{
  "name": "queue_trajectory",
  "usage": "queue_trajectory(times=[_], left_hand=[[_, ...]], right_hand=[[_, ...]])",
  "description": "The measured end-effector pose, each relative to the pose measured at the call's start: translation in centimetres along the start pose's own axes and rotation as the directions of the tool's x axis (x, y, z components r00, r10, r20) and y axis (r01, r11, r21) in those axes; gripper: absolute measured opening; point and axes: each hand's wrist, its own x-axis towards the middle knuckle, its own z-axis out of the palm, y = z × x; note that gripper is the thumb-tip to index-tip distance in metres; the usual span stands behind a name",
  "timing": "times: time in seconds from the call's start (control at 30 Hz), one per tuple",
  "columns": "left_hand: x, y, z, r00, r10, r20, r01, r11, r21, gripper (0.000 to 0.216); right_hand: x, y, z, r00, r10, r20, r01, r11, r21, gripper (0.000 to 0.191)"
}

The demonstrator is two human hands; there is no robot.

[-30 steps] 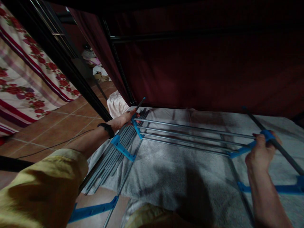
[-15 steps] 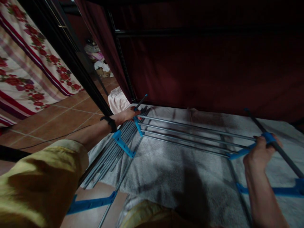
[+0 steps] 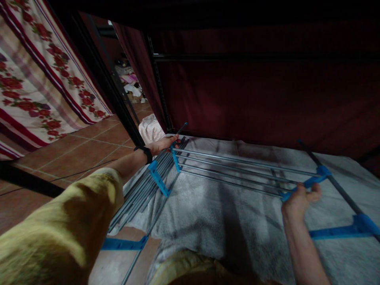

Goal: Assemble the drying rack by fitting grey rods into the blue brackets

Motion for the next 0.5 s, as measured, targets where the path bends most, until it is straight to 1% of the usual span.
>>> queue_trajectory(times=[0.03,0.07,0.1,0.13,0.17,0.2,0.23,0.27,0.3,0.33,0.37,0.43,0.47,0.5], left_hand=[[-0.1,0.1,0.1,1.000,-0.002,0.003,0.002,1.000,-0.002,0.046],[-0.3,0.3,0.2,1.000,-0.006,0.003,0.006,1.000,-0.001,0.044],[-0.4,0.5,0.4,1.000,-0.009,0.000,0.009,1.000,0.000,0.042],[-0.6,0.7,0.5,1.000,-0.011,-0.004,0.012,1.000,0.005,0.041],[-0.7,0.8,0.5,1.000,-0.013,-0.009,0.013,1.000,0.015,0.040],[-0.9,1.0,0.6,1.000,-0.013,-0.014,0.013,1.000,0.027,0.040],[-1.0,1.0,0.6,1.000,-0.013,-0.018,0.013,0.999,0.041,0.039],[-1.0,1.1,0.6,1.000,-0.011,-0.022,0.012,0.998,0.057,0.037],[-1.0,1.1,0.6,1.000,-0.007,-0.025,0.009,0.997,0.071,0.035],[-1.0,1.1,0.5,1.000,-0.004,-0.024,0.005,0.997,0.078,0.033],[-1.0,1.0,0.5,1.000,-0.002,-0.022,0.003,0.997,0.077,0.031],[-0.9,0.8,0.4,1.000,0.001,-0.013,-0.001,0.998,0.060,0.028],[-0.8,0.8,0.3,1.000,0.002,-0.009,-0.001,0.999,0.049,0.028],[-0.8,0.7,0.3,1.000,0.002,-0.005,-0.002,0.999,0.038,0.029]], right_hand=[[-1.6,-0.3,0.5,0.996,0.090,-0.016,-0.089,0.995,0.038,0.059],[-3.2,-0.8,1.0,0.991,0.135,-0.007,-0.134,0.988,0.078,0.062],[-4.7,-1.4,1.4,0.989,0.142,0.032,-0.145,0.983,0.109,0.062],[-6.1,-2.3,1.6,0.989,0.132,0.072,-0.140,0.983,0.115,0.058],[-7.2,-3.3,1.8,0.989,0.086,0.121,-0.099,0.990,0.104,0.052],[-8.2,-4.5,1.9,0.981,-0.001,0.196,-0.016,0.996,0.083,0.044],[-8.9,-5.8,2.0,0.951,-0.121,0.284,0.104,0.992,0.073,0.037],[-9.4,-7.3,2.1,0.899,-0.259,0.353,0.251,0.965,0.068,0.031],[-9.7,-8.8,2.3,0.850,-0.376,0.370,0.388,0.921,0.043,0.029],[-9.9,-10.2,2.7,0.791,-0.466,0.397,0.505,0.863,0.008,0.030],[-9.9,-11.6,3.4,0.709,-0.542,0.450,0.612,0.791,-0.012,0.032],[-9.3,-13.7,5.2,0.555,-0.629,0.544,0.765,0.643,-0.038,0.036],[-8.9,-14.5,6.3,0.476,-0.650,0.593,0.819,0.573,-0.030,0.037],[-8.5,-15.0,7.3,0.408,-0.652,0.638,0.857,0.515,-0.022,0.036]])
